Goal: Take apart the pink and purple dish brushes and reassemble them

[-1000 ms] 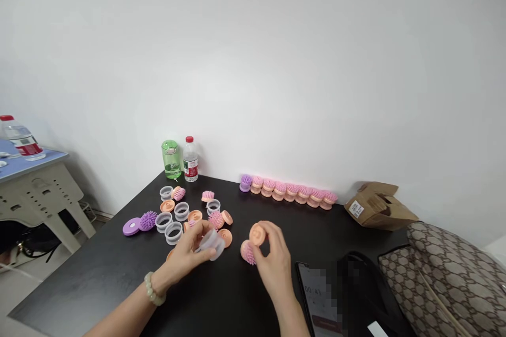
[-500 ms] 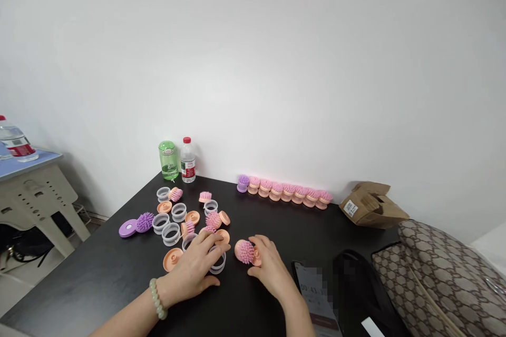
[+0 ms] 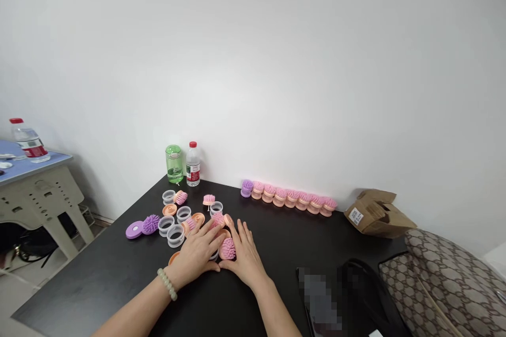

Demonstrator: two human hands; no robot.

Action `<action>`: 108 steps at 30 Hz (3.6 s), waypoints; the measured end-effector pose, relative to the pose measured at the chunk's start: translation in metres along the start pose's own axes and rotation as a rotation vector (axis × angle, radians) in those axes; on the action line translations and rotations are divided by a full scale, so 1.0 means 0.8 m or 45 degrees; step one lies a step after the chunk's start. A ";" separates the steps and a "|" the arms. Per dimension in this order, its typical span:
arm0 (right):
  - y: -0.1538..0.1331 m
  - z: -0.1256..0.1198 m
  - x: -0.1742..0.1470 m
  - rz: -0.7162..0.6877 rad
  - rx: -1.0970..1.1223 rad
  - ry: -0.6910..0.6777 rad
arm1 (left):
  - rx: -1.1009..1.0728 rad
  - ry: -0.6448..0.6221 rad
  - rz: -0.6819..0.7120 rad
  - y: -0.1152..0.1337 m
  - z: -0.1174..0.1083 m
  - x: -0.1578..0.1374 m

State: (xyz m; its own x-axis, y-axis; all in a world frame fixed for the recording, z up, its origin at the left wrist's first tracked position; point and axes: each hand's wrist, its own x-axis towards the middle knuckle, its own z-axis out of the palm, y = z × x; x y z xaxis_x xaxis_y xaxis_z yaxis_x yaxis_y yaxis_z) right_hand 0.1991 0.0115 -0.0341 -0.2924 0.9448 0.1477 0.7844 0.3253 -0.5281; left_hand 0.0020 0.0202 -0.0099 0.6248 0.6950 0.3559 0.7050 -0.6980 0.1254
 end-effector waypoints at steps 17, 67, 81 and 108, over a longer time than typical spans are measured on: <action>0.011 0.022 0.087 -0.230 -0.066 0.123 | 0.081 0.108 -0.292 -0.018 -0.004 0.004; -0.042 -0.045 -0.011 0.072 0.734 0.111 | -0.245 0.310 0.136 0.027 -0.014 -0.010; -0.046 -0.046 -0.038 0.029 0.876 0.202 | -0.564 0.251 -0.146 0.031 -0.014 -0.013; -0.043 -0.031 -0.036 0.106 1.038 0.239 | -0.525 0.391 -0.068 0.031 -0.017 -0.012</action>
State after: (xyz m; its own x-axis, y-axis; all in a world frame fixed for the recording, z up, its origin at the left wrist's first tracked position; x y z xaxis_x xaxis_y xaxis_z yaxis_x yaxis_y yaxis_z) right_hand 0.1941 -0.0256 0.0008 -0.0985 0.9787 0.1799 0.1374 0.1924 -0.9716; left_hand 0.0090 -0.0057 0.0021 0.4202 0.6922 0.5868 0.5038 -0.7158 0.4836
